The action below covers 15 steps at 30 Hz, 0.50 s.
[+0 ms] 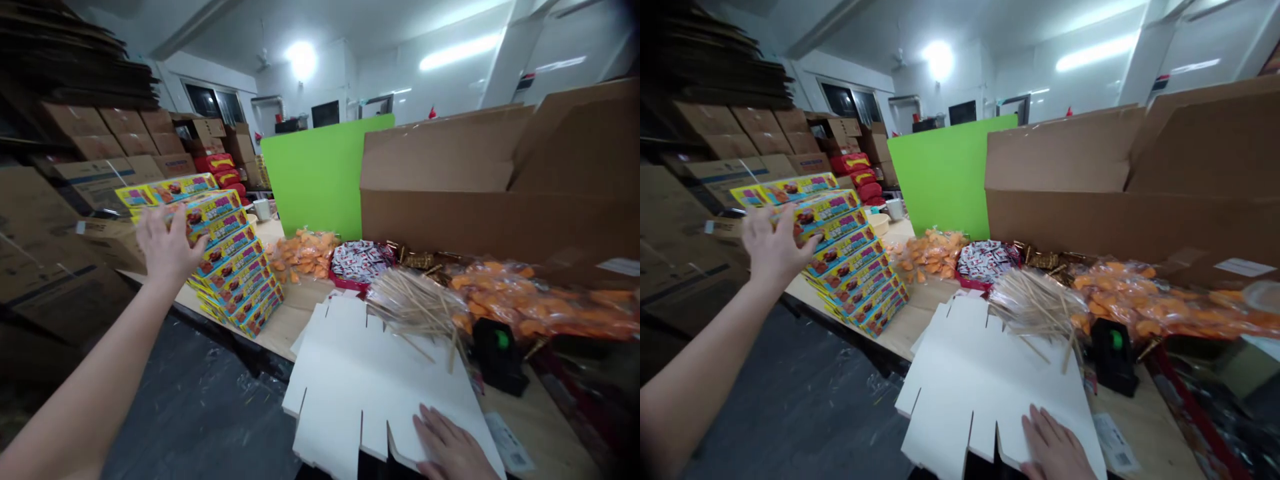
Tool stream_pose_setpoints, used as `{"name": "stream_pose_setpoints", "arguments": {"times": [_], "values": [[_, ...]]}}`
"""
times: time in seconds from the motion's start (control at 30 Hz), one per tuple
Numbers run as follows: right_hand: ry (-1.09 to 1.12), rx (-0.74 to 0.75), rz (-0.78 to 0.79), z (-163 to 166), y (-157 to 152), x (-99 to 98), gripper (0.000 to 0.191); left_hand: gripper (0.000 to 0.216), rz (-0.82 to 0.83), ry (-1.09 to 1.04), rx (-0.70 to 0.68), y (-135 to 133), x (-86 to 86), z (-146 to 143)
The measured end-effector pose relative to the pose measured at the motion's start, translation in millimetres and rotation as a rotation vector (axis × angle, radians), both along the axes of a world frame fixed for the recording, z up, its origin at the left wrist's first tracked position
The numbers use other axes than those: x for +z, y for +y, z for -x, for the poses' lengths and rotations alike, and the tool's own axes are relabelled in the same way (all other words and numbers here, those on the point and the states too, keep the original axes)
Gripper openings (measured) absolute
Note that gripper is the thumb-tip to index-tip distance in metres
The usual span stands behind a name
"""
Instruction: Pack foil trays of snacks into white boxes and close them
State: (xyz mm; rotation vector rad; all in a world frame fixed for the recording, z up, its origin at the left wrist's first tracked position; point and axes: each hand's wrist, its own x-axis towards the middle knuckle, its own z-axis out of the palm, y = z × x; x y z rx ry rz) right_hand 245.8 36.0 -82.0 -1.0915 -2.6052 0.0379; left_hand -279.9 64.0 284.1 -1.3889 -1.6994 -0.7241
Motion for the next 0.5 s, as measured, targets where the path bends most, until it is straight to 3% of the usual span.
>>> {"name": "stream_pose_setpoints", "arguments": {"times": [0.1, 0.17, 0.27, 0.33, 0.4, 0.5], "values": [[0.007, -0.035, 0.062, 15.0, -6.6, 33.8, 0.029, 0.059, 0.080, -0.067, -0.049, -12.1, -53.2, -31.9], [0.062, -0.018, 0.021, 25.4, -8.8, 61.4, 0.023, 0.043, 0.382, -0.295, -0.147, -19.1, -104.3, -56.3], [0.201, 0.016, -0.171, 32.7, -13.5, 107.8, 0.023, 0.042, 0.959, -1.026, -0.200, -26.0, -183.1, -84.7], [0.245, 0.021, -0.280, 29.6, -25.9, 134.7, 0.021, 0.047, 1.165, -1.516, -0.280, -28.1, -221.9, -98.0], [0.250, -0.008, -0.348, 23.2, -48.5, 149.3, 0.026, 0.051, 1.178, -1.866, -0.405, -29.8, -244.8, -109.5], [0.256, -0.042, -0.420, 21.9, -90.0, 139.7, 0.033, 0.048, 0.959, -2.299, -0.485, -36.6, -257.2, -126.7]]}}
